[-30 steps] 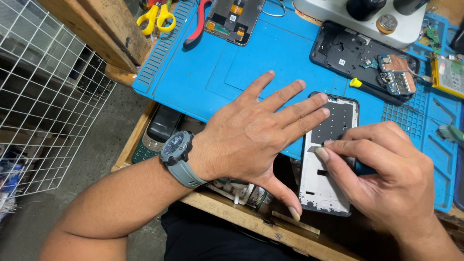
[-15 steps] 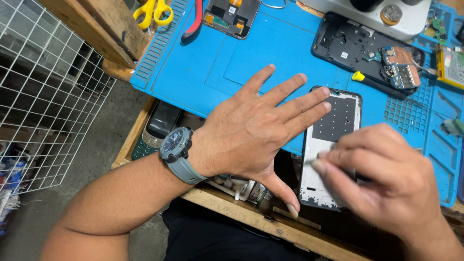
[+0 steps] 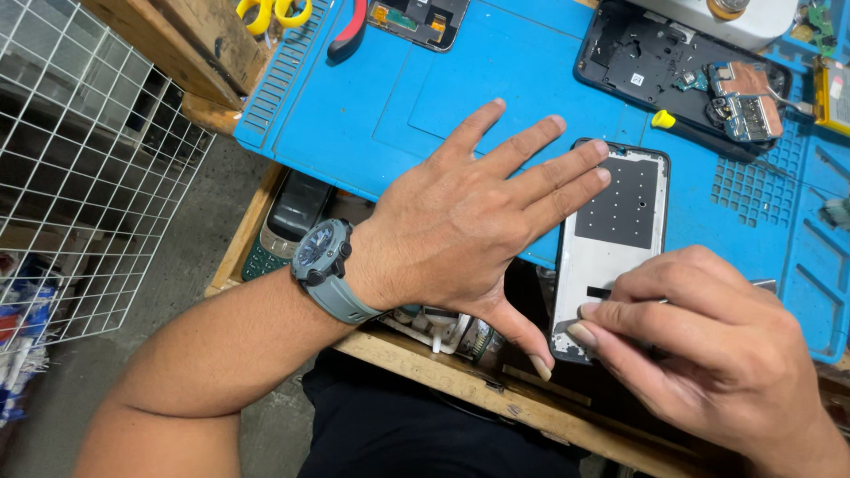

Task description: The person disassembles a mobile phone frame and internal components, scrapes adhesive and debris along the inner side rails with a thin tool, and applies double-sided adhesive strip to the interior panel.

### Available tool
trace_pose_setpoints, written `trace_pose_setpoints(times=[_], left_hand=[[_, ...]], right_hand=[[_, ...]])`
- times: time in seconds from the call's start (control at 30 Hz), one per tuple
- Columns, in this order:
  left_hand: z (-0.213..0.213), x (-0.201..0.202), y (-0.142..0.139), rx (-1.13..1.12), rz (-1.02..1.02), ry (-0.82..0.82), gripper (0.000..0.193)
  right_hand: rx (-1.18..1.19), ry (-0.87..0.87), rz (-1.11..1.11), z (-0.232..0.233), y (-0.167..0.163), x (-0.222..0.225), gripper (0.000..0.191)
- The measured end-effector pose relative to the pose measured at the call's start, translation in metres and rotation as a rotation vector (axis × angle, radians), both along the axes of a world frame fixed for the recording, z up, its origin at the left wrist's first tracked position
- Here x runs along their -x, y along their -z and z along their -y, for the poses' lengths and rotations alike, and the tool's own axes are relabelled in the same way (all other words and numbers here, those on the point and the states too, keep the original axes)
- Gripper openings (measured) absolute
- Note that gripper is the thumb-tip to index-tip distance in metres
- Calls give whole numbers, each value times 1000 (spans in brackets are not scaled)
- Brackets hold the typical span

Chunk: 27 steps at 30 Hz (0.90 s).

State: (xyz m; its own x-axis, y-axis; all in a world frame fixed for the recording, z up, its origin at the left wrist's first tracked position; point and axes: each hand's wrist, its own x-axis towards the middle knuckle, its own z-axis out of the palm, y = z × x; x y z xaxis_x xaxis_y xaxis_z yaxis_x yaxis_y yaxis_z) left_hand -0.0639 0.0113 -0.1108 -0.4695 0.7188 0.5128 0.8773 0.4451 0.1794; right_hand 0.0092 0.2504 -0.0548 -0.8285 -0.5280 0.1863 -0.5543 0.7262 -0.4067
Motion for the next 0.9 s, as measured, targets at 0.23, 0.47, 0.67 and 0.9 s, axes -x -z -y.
trace_pose_setpoints(times=[0.23,0.47,0.67,0.9], left_hand=[[0,0,0,0,4,-2,134],[0,0,0,4,-5,-2,136],[0,0,0,18,-2,-3,136],[0,0,0,24,1,-3,137]], right_hand=[[-15,-25,1,0,0,0,18],[-21,-24,-32,2,-3,1,18],[-9,-42,-41,-3,1,0,18],[14,-47,-13,-3,1,0,18]])
